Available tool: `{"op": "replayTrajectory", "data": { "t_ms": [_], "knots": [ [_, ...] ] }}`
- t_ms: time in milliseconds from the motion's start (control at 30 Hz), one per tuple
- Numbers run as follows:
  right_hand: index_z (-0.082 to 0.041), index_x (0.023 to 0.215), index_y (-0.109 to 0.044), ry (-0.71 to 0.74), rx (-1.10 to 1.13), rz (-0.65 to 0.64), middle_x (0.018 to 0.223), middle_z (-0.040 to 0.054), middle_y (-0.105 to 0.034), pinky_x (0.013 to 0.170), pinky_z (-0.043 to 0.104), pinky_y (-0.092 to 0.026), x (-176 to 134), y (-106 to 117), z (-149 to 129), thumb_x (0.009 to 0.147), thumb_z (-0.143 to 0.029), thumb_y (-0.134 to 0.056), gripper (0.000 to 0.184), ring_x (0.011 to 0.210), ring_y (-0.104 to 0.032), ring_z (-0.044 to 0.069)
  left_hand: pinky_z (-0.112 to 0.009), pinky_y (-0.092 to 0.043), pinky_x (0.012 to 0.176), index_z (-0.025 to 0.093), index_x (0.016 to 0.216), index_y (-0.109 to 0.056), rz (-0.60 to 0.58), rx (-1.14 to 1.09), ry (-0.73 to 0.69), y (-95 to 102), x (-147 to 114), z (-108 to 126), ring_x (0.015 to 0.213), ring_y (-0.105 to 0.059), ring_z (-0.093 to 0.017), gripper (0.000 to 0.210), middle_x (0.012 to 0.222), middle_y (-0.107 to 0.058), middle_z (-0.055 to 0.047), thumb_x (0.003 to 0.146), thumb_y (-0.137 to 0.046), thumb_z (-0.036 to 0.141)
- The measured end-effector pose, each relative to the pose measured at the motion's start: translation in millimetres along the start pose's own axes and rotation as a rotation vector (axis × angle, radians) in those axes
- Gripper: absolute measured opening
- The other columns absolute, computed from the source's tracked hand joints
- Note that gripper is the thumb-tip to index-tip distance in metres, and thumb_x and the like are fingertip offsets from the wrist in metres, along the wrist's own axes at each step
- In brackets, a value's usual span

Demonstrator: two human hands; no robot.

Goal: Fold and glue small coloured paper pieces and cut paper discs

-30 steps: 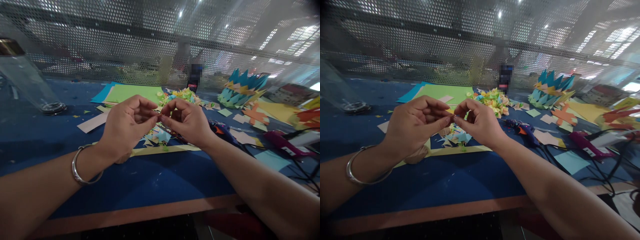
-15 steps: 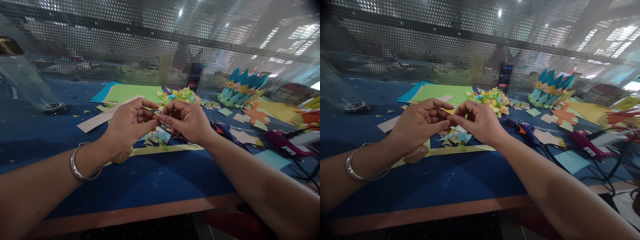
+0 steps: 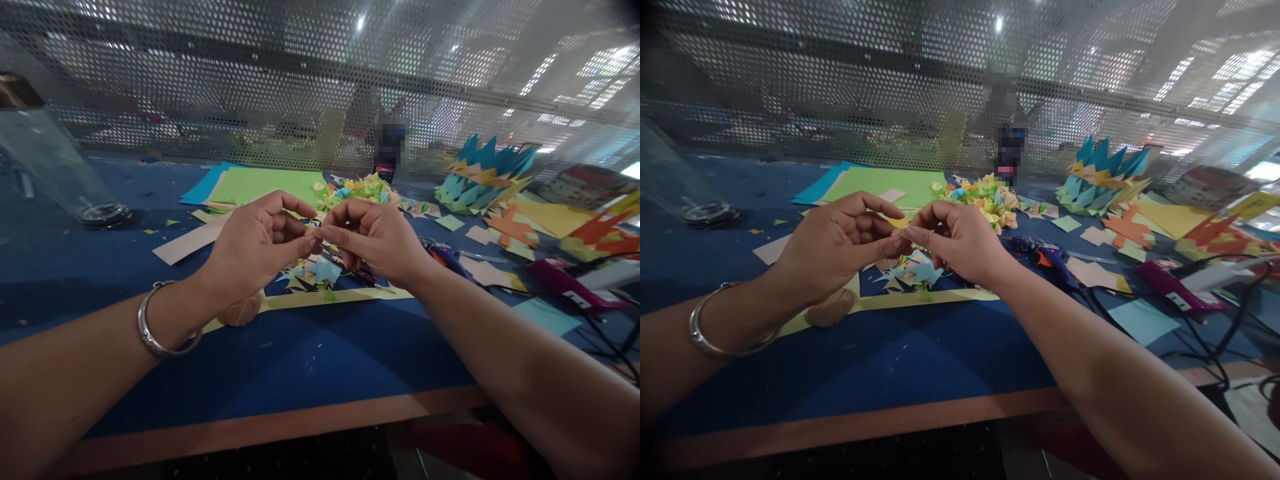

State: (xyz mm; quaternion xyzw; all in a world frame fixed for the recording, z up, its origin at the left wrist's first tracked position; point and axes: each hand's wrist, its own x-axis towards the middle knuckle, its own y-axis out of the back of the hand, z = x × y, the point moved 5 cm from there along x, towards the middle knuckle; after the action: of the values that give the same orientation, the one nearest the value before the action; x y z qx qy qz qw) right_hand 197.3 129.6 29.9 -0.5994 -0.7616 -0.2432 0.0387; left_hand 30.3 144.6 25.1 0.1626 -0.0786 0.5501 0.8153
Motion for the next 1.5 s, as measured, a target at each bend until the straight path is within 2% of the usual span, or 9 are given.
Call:
{"op": "replayTrajectory", "data": {
  "t_ms": [333,533,733,933,1067,1167,1300,1433,1500],
  "knots": [
    [-0.019,0.083,-0.063,0.012,0.025,0.014,0.059,-0.0053,-0.06,0.039,0.023,-0.041,2,2,5,0.077,-0.048,-0.084,0.036,0.043,-0.056,0.01,-0.029,-0.061,0.068,0.022,0.09,-0.067,0.056,-0.085,0.046,-1.3,0,-7,0.074,-0.075,-0.018,0.029,0.077,-0.074,-0.001,0.072,-0.088,0.029],
    [-0.019,0.084,-0.064,-0.001,0.016,0.006,0.054,-0.0051,-0.059,0.039,0.023,-0.041,1,1,3,0.079,-0.051,-0.083,0.037,0.043,-0.056,0.011,-0.029,-0.06,0.068,0.021,0.087,-0.066,0.049,-0.015,-0.02,-0.8,-2,1,0.07,-0.071,-0.015,0.025,0.078,-0.071,0.0,0.074,-0.086,0.027],
    [-0.019,0.083,-0.063,-0.004,0.029,-0.009,0.055,-0.005,-0.059,0.04,0.023,-0.039,0,-1,0,0.079,-0.05,-0.082,0.037,0.043,-0.054,0.01,-0.034,-0.061,0.071,0.022,0.084,-0.064,0.06,0.023,-0.039,-0.3,-5,7,0.074,-0.071,-0.018,0.025,0.078,-0.07,0.0,0.073,-0.086,0.025],
    [-0.019,0.085,-0.064,-0.005,0.025,-0.018,0.052,-0.0045,-0.057,0.04,0.023,-0.039,-1,1,-1,0.083,-0.048,-0.08,0.033,0.043,-0.055,0.011,-0.034,-0.06,0.065,0.022,0.078,-0.063,0.056,0.045,-0.057,-2.7,-6,13,0.067,-0.071,-0.018,0.022,0.07,-0.069,0.001,0.075,-0.085,0.025],
    [-0.019,0.085,-0.064,-0.01,0.04,-0.028,0.056,-0.0043,-0.057,0.039,0.023,-0.039,1,3,2,0.082,-0.05,-0.08,0.035,0.043,-0.054,0.011,-0.033,-0.058,0.069,0.022,0.086,-0.065,0.045,0.046,-0.062,-2.1,-3,8,0.072,-0.072,-0.019,0.018,0.075,-0.071,-0.001,0.081,-0.08,0.03],
    [-0.019,0.082,-0.064,-0.007,0.024,0.016,0.061,-0.0038,-0.058,0.039,0.023,-0.04,3,7,6,0.079,-0.05,-0.083,0.036,0.044,-0.055,0.01,-0.03,-0.051,0.065,0.024,0.099,-0.069,-0.027,0.22,-0.068,-3.7,0,-4,0.073,-0.069,-0.019,0.022,0.081,-0.072,-0.002,0.082,-0.078,0.034],
    [-0.018,0.08,-0.063,0.018,-0.007,0.077,0.063,-0.0031,-0.058,0.04,0.023,-0.039,5,12,7,0.079,-0.046,-0.084,0.035,0.045,-0.055,0.009,-0.031,-0.044,0.061,0.024,0.092,-0.075,-0.145,0.593,-0.094,-10.3,1,-20,0.069,-0.059,-0.019,0.025,0.084,-0.067,-0.004,0.074,-0.081,0.041],
    [-0.017,0.08,-0.063,0.023,-0.058,0.076,0.065,-0.0031,-0.058,0.041,0.024,-0.039,6,13,9,0.079,-0.044,-0.084,0.033,0.045,-0.055,0.009,-0.036,-0.046,0.069,0.023,0.08,-0.076,-0.229,0.655,-0.193,-18.8,0,-23,0.08,-0.059,-0.024,0.011,0.092,-0.064,-0.007,0.073,-0.08,0.031],
    [-0.018,0.08,-0.063,0.025,-0.101,0.068,0.064,-0.0034,-0.058,0.042,0.024,-0.041,6,13,9,0.08,-0.043,-0.083,0.032,0.046,-0.055,0.009,-0.035,-0.047,0.07,0.023,0.078,-0.072,-0.236,0.648,-0.178,-18.3,1,-21,0.082,-0.061,-0.024,0.004,0.096,-0.065,-0.007,0.077,-0.073,0.026]
  ]
}}
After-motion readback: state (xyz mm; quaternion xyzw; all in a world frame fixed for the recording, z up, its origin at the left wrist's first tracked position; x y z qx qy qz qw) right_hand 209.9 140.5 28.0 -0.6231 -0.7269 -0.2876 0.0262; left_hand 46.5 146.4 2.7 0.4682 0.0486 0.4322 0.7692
